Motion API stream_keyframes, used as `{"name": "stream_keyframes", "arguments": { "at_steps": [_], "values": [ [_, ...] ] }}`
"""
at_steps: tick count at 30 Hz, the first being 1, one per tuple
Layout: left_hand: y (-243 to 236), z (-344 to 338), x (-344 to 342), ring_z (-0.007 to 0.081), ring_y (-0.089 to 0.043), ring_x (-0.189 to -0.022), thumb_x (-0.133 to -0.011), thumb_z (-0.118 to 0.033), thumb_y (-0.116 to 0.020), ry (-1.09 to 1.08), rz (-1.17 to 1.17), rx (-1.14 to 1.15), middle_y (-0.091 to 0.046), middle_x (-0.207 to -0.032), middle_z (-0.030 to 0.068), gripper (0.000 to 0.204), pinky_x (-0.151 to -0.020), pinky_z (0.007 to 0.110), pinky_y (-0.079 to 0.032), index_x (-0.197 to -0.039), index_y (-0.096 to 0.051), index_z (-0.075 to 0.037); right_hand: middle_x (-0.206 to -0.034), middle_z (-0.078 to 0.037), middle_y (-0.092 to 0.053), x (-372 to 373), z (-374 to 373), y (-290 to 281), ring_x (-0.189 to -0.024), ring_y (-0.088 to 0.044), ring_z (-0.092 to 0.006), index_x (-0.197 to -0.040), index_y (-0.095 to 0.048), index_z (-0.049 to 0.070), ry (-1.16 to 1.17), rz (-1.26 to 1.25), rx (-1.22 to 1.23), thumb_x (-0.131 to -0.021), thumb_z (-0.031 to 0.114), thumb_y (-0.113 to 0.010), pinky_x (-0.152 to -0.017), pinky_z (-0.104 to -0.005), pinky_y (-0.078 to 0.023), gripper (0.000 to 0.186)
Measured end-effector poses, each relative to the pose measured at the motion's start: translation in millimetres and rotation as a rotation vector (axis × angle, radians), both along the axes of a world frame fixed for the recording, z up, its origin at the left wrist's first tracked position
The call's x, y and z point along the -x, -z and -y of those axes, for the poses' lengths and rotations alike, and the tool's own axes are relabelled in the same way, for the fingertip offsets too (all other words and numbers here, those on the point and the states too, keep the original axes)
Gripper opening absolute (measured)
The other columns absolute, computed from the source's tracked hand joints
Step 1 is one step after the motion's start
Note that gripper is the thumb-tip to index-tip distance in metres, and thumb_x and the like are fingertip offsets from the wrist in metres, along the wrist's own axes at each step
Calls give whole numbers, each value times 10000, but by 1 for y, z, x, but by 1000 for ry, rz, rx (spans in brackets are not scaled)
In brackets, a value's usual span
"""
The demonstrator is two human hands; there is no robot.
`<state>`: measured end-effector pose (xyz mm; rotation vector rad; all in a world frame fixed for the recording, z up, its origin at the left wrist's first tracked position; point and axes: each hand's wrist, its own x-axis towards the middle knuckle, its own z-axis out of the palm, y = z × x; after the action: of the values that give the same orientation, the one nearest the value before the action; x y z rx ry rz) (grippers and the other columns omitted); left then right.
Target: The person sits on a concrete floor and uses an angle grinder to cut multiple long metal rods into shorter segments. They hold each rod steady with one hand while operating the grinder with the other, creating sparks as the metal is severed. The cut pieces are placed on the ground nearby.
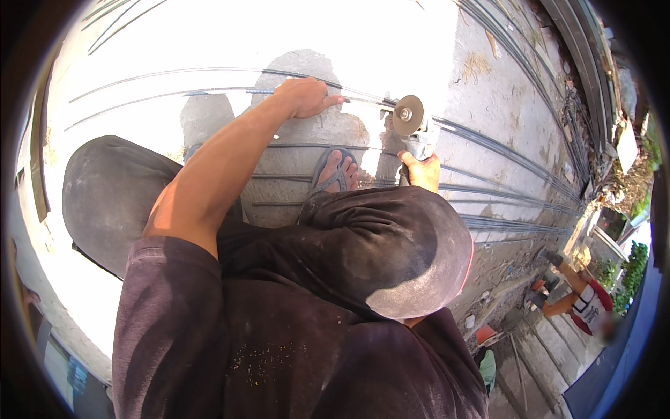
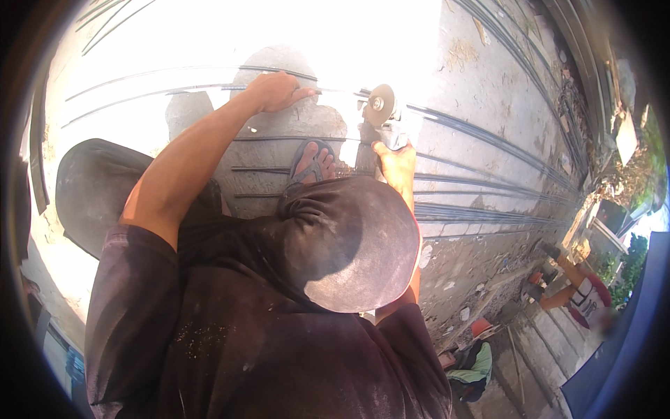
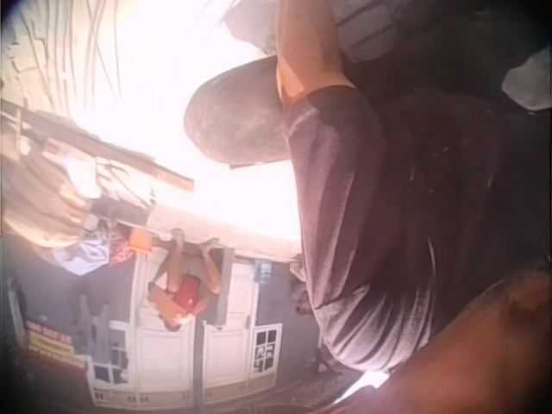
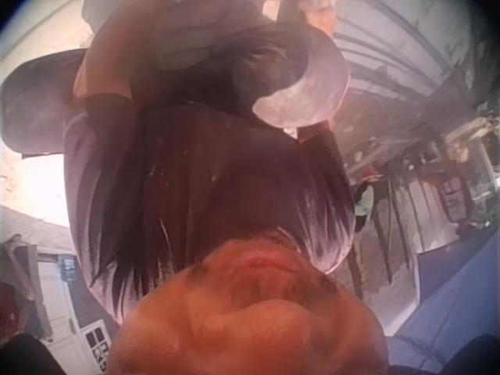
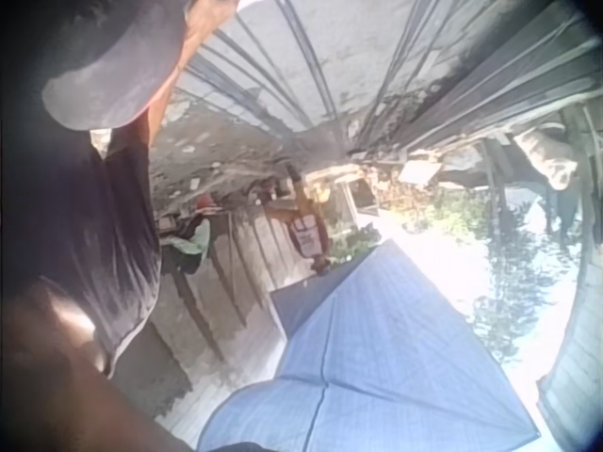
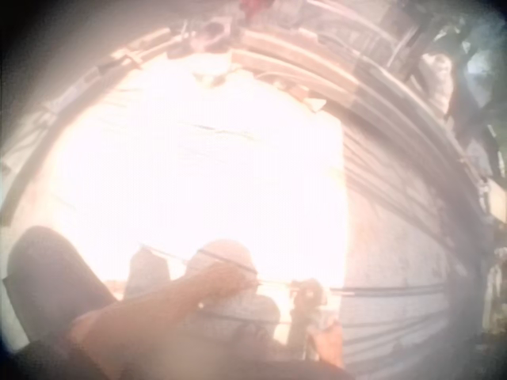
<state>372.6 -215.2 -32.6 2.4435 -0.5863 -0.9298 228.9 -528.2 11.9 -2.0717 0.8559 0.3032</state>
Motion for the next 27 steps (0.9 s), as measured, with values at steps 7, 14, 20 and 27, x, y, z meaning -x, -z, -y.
{"name": "stream_keyframes", "arguments": {
  "at_steps": [7, 14, 20, 27],
  "values": [
    [-6, 4, -2, 387, -731, -916, -1078, -659, -405, 29, -124, -72, -758, -950, 227, 811, -863, 545, -565, -842, -750, 36, -1108, -208, -763, -4, 0, 0, -1032, -716, -307, -1242, -673, -110, 1, 43, -79, -767, 180, -826, -979, -382, -530, 578],
    [12, 2, 0, 455, -673, -772, -1078, -661, -399, 10, -72, 32, -686, -783, 290, 873, -783, 550, -542, -734, -662, 98, -1119, -206, -765, -5, -3, -4, -1035, -717, -299, -1252, -667, -114, -22, -10, -21, -769, 176, -826, -986, -382, -528, 585],
    [16, 4, 1, 455, -680, -784, -1076, -659, -404, -13, -89, 37, -686, -792, 301, 878, -804, 550, -541, -729, -658, 107, -1047, -181, -765, 0, 7, 11, -953, -712, -275, -1202, -684, -91, -31, 19, 5, -765, 163, -836, -908, -378, -538, 528],
    [14, 2, 0, 460, -682, -791, -1078, -659, -398, -16, -88, 6, -686, -794, 308, 886, -821, 550, -541, -725, -666, 109, -904, -118, -755, 8, -1, 14, -747, -686, -211, -1129, -708, -45, -35, 88, -8, -762, 109, -849, -714, -366, -554, 422]
  ]
}}
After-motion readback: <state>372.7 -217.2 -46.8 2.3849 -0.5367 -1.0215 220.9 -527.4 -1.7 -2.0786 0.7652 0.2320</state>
